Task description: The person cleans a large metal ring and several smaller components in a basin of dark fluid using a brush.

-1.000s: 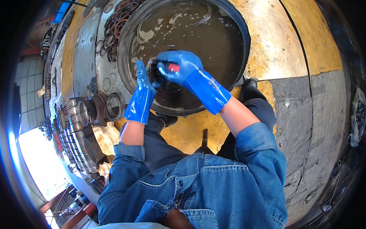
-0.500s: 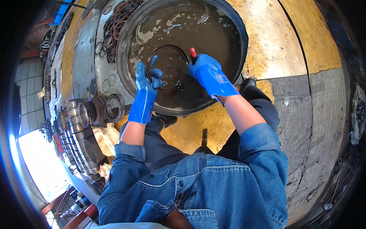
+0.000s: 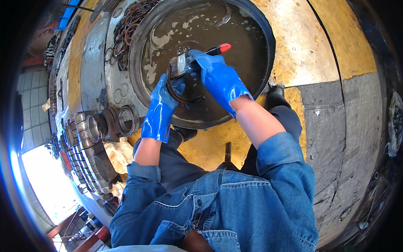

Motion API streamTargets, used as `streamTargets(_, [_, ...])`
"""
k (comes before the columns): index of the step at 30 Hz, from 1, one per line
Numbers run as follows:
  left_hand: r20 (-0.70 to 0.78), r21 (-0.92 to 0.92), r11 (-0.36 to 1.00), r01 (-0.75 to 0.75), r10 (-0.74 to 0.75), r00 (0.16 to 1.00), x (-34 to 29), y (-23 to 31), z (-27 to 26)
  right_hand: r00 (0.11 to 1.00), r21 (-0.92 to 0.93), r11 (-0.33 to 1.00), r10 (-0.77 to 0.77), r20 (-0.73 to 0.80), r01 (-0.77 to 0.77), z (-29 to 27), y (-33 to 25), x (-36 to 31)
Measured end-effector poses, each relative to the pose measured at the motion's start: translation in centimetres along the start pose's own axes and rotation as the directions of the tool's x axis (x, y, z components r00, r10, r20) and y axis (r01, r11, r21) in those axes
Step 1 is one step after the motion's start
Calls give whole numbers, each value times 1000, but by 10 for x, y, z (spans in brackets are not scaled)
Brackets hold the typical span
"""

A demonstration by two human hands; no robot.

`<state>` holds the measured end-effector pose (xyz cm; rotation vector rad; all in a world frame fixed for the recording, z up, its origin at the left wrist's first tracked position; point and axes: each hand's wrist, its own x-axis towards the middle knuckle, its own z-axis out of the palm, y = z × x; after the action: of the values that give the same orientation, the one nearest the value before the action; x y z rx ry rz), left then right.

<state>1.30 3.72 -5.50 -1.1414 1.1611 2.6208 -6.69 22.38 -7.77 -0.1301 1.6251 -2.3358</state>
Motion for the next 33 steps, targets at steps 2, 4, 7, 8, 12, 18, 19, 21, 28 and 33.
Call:
streamTargets(2, [9,2,1000,-25,25,1000,3,3,-17,989,0,990,143,28,-143,26,-26,-16])
streamTargets(4, [-38,-64,997,42,-44,998,4,12,-19,877,57,875,481,-7,-480,46,-55,-19])
streamTargets(7, [-162,-27,997,77,-80,984,-2,12,17,883,-269,844,464,-71,-465,40,-55,-29])
streamTargets(8, [-219,12,997,76,-72,973,-4,11,28,884,-318,828,460,-86,-462,33,-39,-27])
streamTargets(12, [64,362,930,-57,36,997,-14,19,1,895,-558,775,430,122,-296,59,-71,-62])
streamTargets(18, [65,403,915,-8,-20,998,-9,10,4,849,-804,593,400,346,48,42,-60,-66])
streamTargets(19, [82,388,921,13,-48,995,-6,11,1,829,-837,541,431,356,78,40,-61,-69])
streamTargets(21, [84,385,923,20,-57,995,-1,11,1,793,-863,488,473,384,127,38,-77,-73])
streamTargets(28, [29,515,857,24,-45,999,-13,23,18,771,-948,180,552,318,262,21,-77,-61])
streamTargets(33, [132,358,933,-34,-15,991,-16,47,12,876,-958,70,391,281,277,1,-78,-39])
